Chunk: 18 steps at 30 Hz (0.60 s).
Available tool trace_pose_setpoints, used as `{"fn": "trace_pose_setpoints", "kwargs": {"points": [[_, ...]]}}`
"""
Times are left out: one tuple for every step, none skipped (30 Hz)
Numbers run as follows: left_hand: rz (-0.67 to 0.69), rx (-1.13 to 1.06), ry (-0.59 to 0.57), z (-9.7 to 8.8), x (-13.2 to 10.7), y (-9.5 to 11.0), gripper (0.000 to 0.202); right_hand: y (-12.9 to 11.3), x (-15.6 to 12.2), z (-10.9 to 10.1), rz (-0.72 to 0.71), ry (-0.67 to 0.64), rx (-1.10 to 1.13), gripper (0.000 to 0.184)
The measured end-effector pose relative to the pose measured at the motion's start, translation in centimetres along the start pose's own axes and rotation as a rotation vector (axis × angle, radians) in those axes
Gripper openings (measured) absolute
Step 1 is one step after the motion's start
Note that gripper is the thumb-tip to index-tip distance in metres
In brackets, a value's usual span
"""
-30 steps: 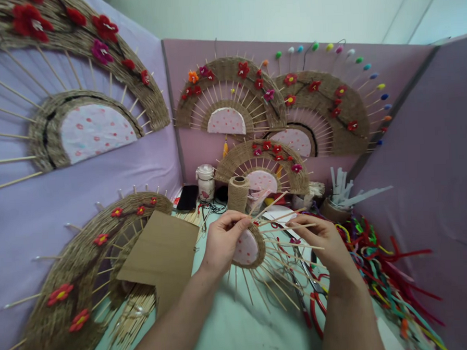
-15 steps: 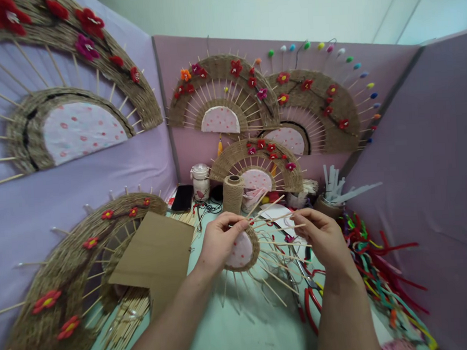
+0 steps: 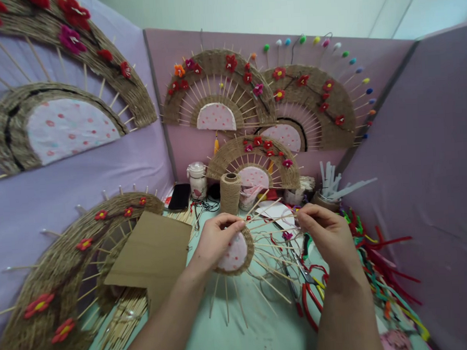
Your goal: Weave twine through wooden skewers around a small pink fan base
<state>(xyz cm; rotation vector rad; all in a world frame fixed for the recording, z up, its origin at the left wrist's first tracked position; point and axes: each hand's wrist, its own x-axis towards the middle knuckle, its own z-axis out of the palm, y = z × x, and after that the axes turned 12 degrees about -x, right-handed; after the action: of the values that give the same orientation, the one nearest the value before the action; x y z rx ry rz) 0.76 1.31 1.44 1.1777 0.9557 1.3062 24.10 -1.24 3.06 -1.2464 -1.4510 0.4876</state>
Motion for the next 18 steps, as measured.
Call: {"fn": "trace_pose_setpoints", "kwargs": {"points": [[-0.015,-0.024,0.004,0.0,0.0,0.1,0.019,0.2,0.0,0.0,0.006,-0.006,0.007,0.018],[-0.032,-0.059,0.008,-0.1,0.0,0.2,0.020,0.4,0.1,0.1,0.020,-0.008,0.020,0.018],[-0.048,-0.105,0.012,-0.1,0.0,0.3,0.021,0.7,0.2,0.3,0.043,-0.011,0.037,0.019],[-0.061,-0.165,0.017,0.0,0.0,0.4,0.021,0.9,0.3,0.6,0.071,-0.016,0.055,0.021],[-0.074,-0.234,0.024,0.1,0.0,0.5,0.022,1.1,0.4,0.9,0.106,-0.024,0.068,0.022],[-0.085,-0.309,0.033,0.1,0.0,0.6,0.023,1.2,0.5,1.3,0.142,-0.040,0.071,0.024],[-0.095,-0.385,0.050,0.2,0.0,0.7,0.024,1.2,0.6,1.8,0.174,-0.076,0.059,0.024],[-0.100,-0.459,0.075,0.3,0.0,0.7,0.026,1.0,0.6,2.4,0.198,-0.131,0.034,0.025],[-0.101,-0.529,0.106,0.4,0.1,0.8,0.027,0.7,0.6,2.9,0.210,-0.208,0.004,0.025],[-0.098,-0.591,0.143,0.4,0.2,0.8,0.029,0.4,0.6,3.3,0.209,-0.299,-0.027,0.025],[-0.087,-0.644,0.178,0.4,0.2,0.8,0.030,-0.1,0.4,3.7,0.198,-0.392,-0.051,0.025],[-0.072,-0.687,0.206,0.4,0.3,0.8,0.031,-0.4,0.3,4.0,0.179,-0.473,-0.068,0.025],[-0.058,-0.722,0.222,0.4,0.4,0.8,0.031,-0.8,0.2,4.2,0.158,-0.532,-0.076,0.026],[-0.052,-0.749,0.224,0.3,0.4,0.8,0.030,-1.0,0.0,4.3,0.139,-0.568,-0.078,0.026],[-0.056,-0.772,0.216,0.3,0.5,0.8,0.029,-1.2,-0.1,4.4,0.124,-0.591,-0.074,0.027],[-0.065,-0.795,0.203,0.3,0.5,0.7,0.028,-1.2,-0.1,4.5,0.116,-0.598,-0.070,0.027],[-0.075,-0.819,0.190,0.3,0.5,0.7,0.027,-1.2,-0.1,4.5,0.113,-0.601,-0.063,0.027],[-0.085,-0.844,0.181,0.2,0.5,0.8,0.027,-1.0,-0.1,4.6,0.112,-0.598,-0.053,0.026]]}}
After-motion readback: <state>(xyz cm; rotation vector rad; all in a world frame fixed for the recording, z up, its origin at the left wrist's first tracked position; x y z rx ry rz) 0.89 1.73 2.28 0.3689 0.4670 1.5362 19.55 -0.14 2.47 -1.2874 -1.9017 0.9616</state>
